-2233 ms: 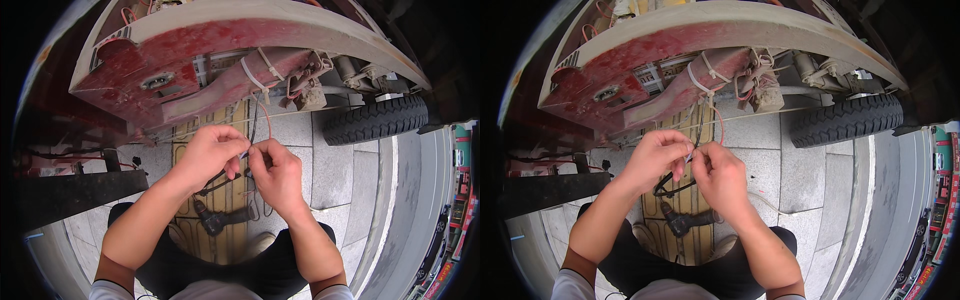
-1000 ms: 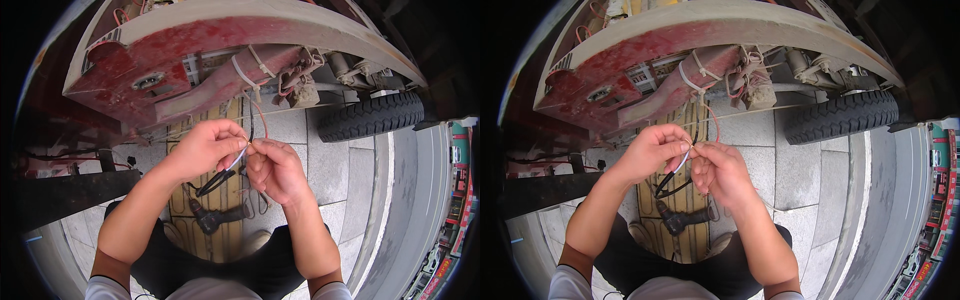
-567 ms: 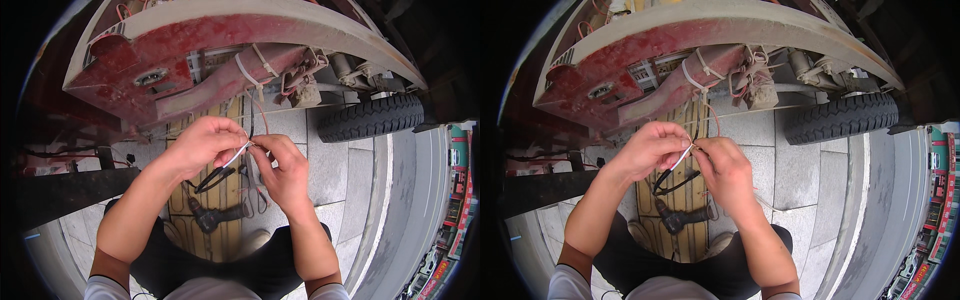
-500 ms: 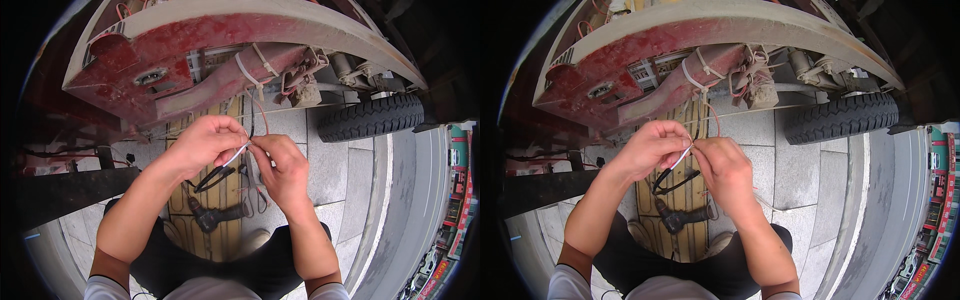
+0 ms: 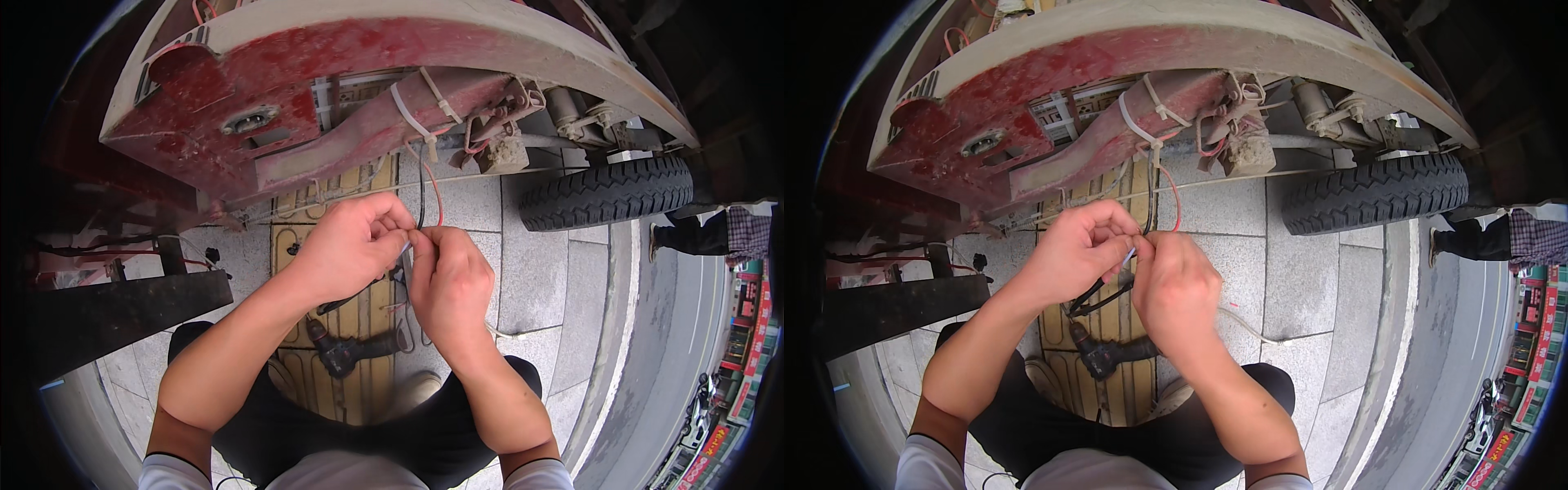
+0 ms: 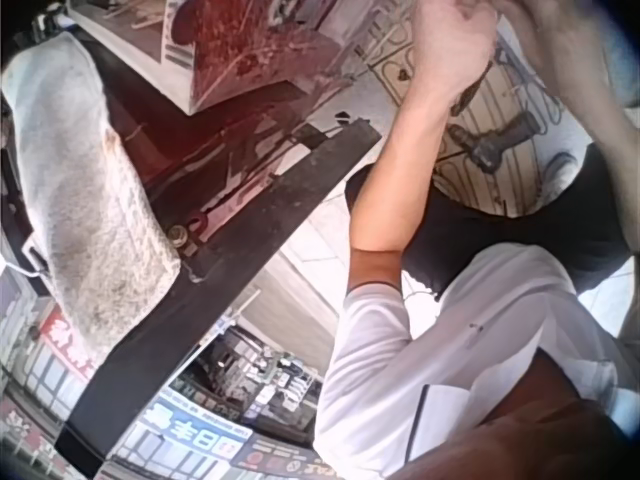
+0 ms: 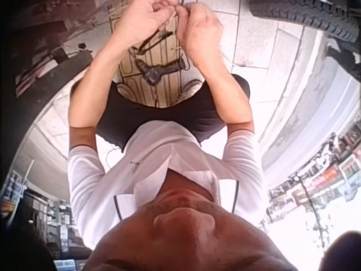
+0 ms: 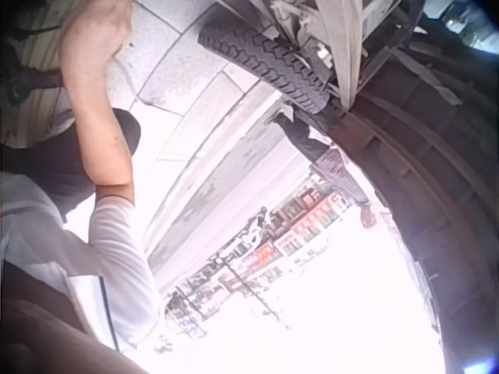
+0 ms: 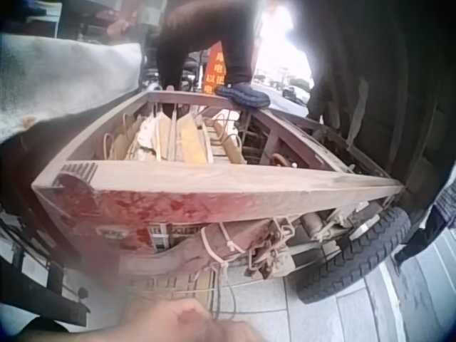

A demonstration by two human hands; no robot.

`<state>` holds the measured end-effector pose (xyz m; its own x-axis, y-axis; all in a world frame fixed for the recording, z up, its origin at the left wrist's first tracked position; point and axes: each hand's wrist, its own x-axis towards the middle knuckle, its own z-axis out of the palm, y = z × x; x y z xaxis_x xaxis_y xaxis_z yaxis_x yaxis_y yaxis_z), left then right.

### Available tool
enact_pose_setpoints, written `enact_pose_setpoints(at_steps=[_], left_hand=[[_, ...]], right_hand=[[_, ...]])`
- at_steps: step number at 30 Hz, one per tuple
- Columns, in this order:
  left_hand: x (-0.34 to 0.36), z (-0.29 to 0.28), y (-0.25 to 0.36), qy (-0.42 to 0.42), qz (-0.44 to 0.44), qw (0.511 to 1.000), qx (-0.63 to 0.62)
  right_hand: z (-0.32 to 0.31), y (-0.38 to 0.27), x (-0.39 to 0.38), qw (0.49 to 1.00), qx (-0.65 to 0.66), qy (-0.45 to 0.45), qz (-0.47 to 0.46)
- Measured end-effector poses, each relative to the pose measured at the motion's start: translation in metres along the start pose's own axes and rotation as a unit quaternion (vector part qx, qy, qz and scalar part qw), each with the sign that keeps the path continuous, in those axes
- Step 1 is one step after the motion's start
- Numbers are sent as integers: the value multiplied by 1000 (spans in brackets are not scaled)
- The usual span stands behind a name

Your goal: The person strips the insulation from several wires using pliers, twists the exposed ends together, and wraps the connections with black electrical tape. The work is performed on the underside of a red vehicle frame.

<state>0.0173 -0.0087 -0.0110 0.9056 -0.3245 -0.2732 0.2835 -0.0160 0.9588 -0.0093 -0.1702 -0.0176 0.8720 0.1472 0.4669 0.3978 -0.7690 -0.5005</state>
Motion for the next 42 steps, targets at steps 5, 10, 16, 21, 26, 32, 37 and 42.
enact_pose_setpoints(at_steps=[5,10,16,21,26,32,37,42], left_hand=[[-4,11,-5,33,11,999,21],[-3,15,-8,58,103,986,114],[-3,3,-5,6,-28,994,-104],[-3,-3,-1,-14,-38,989,-143],[-4,-2,2,-4,-32,992,-118],[-2,-2,-1,-5,6,998,-55],[-5,-7,4,-5,-17,998,52],[-5,-10,5,4,-23,999,-40]], right_hand=[[-7,2,3,820,377,-119,414],[-13,13,16,475,645,-112,588],[-23,16,14,751,467,-163,438],[-17,13,3,995,87,-43,-22],[-11,12,5,996,48,-6,-81],[-17,3,14,799,445,-122,387],[-19,12,12,505,659,-152,536],[-11,6,-5,988,128,-32,84]])
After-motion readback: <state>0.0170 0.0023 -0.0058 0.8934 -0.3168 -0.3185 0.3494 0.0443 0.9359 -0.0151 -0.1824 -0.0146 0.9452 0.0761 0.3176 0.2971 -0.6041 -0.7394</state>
